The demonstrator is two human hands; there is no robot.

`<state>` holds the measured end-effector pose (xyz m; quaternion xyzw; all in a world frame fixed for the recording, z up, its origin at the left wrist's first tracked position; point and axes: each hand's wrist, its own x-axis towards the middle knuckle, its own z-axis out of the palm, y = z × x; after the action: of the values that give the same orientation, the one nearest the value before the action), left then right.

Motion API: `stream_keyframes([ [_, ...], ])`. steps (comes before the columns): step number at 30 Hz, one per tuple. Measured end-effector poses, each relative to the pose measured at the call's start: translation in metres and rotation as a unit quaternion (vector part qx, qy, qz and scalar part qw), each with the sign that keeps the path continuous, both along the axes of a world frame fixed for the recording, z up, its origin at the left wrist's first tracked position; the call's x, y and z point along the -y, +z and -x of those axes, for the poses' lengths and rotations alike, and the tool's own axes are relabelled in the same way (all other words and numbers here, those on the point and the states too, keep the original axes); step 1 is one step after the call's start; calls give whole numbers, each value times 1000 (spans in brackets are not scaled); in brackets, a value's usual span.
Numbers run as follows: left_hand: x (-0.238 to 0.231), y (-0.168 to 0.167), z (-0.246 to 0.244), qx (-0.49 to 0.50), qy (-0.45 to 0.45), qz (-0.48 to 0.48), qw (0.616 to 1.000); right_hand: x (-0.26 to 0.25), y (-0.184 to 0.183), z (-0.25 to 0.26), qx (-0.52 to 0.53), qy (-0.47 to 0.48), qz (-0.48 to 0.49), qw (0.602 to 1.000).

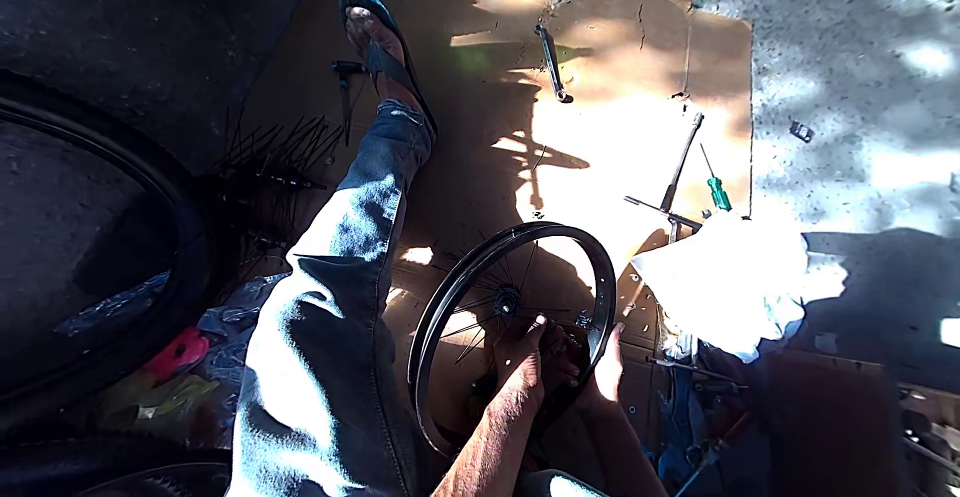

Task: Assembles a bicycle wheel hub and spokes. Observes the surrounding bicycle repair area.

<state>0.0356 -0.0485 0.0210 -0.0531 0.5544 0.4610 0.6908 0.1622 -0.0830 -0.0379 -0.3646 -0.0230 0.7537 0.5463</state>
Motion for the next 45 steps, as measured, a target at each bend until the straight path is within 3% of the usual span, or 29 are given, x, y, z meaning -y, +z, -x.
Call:
stream_keyframes([
  [10, -4, 3, 3, 21, 5, 15, 1000, -2, 10, 1, 120, 4, 31, 992],
  [17, -3, 1, 5, 56, 0, 11, 998, -4, 18, -1, 130, 23, 12, 991],
  [26, -1, -5, 7, 97, 6, 15, 995, 0, 5, -11, 233, 5, -36, 972],
  [30, 0, -4, 6, 97, 1, 7, 995, 0, 9, -9, 328, 6, -48, 943],
  [45, 2, -8, 11, 120, -5, -20, 993, -4, 24, 2, 249, -11, -32, 968],
])
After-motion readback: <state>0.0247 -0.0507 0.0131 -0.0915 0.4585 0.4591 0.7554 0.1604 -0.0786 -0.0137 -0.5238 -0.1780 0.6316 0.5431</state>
